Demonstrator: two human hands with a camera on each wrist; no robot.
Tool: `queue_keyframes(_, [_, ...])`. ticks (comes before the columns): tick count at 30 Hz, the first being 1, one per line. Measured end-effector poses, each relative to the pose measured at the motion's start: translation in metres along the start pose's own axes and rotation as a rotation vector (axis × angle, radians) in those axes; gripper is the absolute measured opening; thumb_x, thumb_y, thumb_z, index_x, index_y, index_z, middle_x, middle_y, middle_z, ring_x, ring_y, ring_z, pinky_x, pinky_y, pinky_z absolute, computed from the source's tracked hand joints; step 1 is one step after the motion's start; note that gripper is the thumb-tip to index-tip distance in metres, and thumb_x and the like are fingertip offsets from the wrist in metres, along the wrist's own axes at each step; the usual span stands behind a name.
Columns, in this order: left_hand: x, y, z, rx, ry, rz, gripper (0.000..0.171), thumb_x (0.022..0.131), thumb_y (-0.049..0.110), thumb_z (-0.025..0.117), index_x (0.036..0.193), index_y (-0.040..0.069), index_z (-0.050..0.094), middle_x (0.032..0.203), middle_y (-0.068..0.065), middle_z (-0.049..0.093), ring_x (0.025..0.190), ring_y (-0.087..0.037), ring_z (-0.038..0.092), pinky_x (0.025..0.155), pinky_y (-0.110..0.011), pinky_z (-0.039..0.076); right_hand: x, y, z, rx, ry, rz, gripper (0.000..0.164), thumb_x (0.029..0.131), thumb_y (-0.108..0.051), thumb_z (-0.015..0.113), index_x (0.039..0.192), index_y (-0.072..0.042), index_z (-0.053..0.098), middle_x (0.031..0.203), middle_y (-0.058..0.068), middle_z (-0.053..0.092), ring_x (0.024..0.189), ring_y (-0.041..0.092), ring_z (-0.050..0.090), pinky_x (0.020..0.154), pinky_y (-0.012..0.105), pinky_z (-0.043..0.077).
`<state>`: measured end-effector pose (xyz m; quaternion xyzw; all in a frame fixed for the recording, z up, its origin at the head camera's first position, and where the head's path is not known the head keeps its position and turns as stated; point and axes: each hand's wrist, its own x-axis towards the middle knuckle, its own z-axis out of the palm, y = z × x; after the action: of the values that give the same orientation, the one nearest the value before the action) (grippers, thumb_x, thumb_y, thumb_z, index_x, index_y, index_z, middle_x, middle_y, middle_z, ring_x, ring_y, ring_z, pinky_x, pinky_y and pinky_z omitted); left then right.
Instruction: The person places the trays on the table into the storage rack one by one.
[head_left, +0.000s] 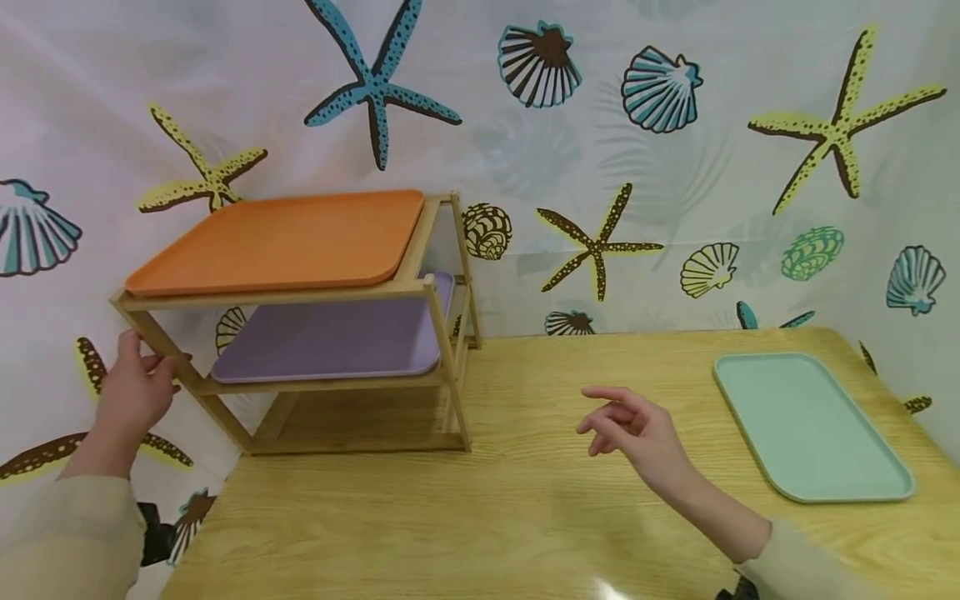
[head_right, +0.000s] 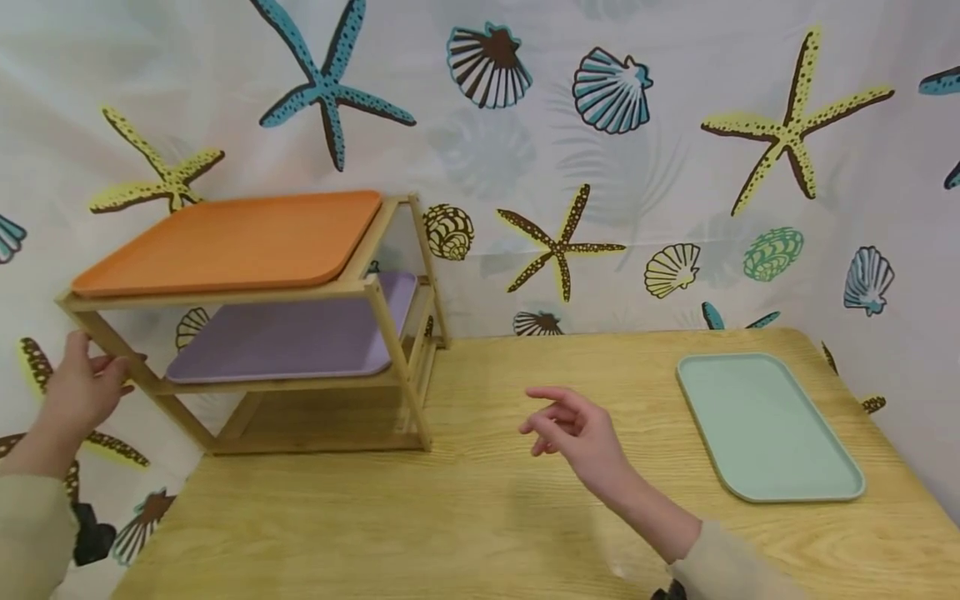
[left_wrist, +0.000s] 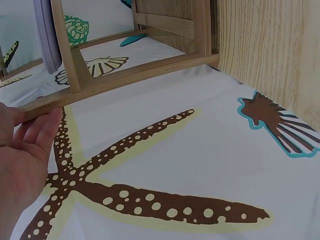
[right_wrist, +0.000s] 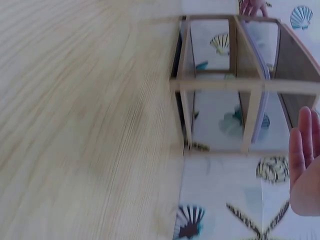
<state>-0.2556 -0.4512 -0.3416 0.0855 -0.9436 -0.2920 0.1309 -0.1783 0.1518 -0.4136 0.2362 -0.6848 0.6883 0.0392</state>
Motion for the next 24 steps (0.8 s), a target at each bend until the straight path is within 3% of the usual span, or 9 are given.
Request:
queue_keyframes(3, [-0.005, 0.011, -0.004, -0.008, -0.008, -0.016, 0.050, 0.105, 0.022, 0.029, 0.144, -0.001, 0.007, 0.132, -0.045, 0.039, 0.104, -0.054, 0.056, 0.076, -0.054, 0.052, -0.013, -0.003, -0.028, -0.072, 0.004, -0.025, 0.033, 0.097, 0.000, 0.055, 0.130, -0.005, 0.056, 0.091, 0.002, 0.071, 0.068, 0.019, 0.068, 0.063, 0.032, 0.056])
queue_keyframes(6, [-0.009, 0.020, -0.007, 0.002, -0.013, -0.025, 0.050, 0.105, 0.021, 0.027, 0.144, -0.002, 0.006, 0.133, -0.046, 0.036, 0.104, -0.054, 0.056, 0.079, -0.056, 0.051, -0.028, -0.004, -0.056, -0.143, 0.011, -0.022, 0.040, 0.097, 0.002, 0.054, 0.134, -0.012, 0.054, 0.094, 0.001, 0.071, 0.071, 0.018, 0.068, 0.063, 0.030, 0.056])
queue_keyframes(11, [-0.006, 0.015, -0.007, 0.004, -0.013, -0.032, 0.052, 0.105, 0.025, 0.028, 0.145, -0.001, 0.006, 0.134, -0.045, 0.037, 0.101, -0.051, 0.058, 0.073, -0.051, 0.054, -0.052, 0.002, -0.100, -0.284, 0.052, 0.015, 0.048, 0.096, 0.003, 0.055, 0.140, -0.014, 0.048, 0.104, -0.002, 0.068, 0.085, 0.011, 0.067, 0.065, 0.029, 0.055])
queue_keyframes(14, [-0.003, 0.007, -0.004, 0.026, 0.001, -0.024, 0.051, 0.105, 0.026, 0.028, 0.143, -0.001, 0.008, 0.132, -0.044, 0.040, 0.098, -0.049, 0.061, 0.064, -0.045, 0.055, -0.062, 0.011, -0.126, -0.382, 0.078, 0.032, 0.053, 0.096, 0.002, 0.057, 0.144, -0.012, 0.043, 0.113, -0.010, 0.063, 0.096, 0.004, 0.062, 0.070, 0.024, 0.054])
queue_keyframes(17, [-0.004, 0.007, -0.003, 0.015, 0.004, -0.031, 0.052, 0.105, 0.024, 0.029, 0.145, -0.001, 0.007, 0.132, -0.045, 0.038, 0.104, -0.053, 0.057, 0.068, -0.048, 0.055, -0.070, 0.020, -0.151, -0.469, 0.095, 0.076, 0.059, 0.095, -0.002, 0.060, 0.148, -0.011, 0.037, 0.121, -0.016, 0.055, 0.102, -0.004, 0.056, 0.074, 0.019, 0.052])
queue_keyframes(21, [-0.014, 0.017, -0.003, 0.019, 0.006, -0.037, 0.053, 0.105, 0.020, 0.029, 0.146, -0.003, 0.006, 0.131, -0.047, 0.037, 0.107, -0.055, 0.054, 0.076, -0.056, 0.051, -0.077, 0.029, -0.181, -0.552, 0.117, 0.185, 0.067, 0.095, -0.011, 0.064, 0.152, -0.007, 0.028, 0.133, 0.005, 0.048, 0.104, -0.015, 0.046, 0.075, 0.015, 0.050])
queue_keyframes(24, [-0.018, 0.024, -0.002, 0.017, 0.007, -0.045, 0.053, 0.105, 0.019, 0.028, 0.147, -0.003, 0.005, 0.132, -0.047, 0.036, 0.108, -0.056, 0.053, 0.080, -0.059, 0.049, -0.081, 0.035, -0.197, -0.610, 0.122, 0.268, 0.072, 0.095, -0.018, 0.065, 0.151, -0.001, 0.022, 0.138, 0.026, 0.041, 0.105, -0.011, 0.044, 0.074, 0.016, 0.050])
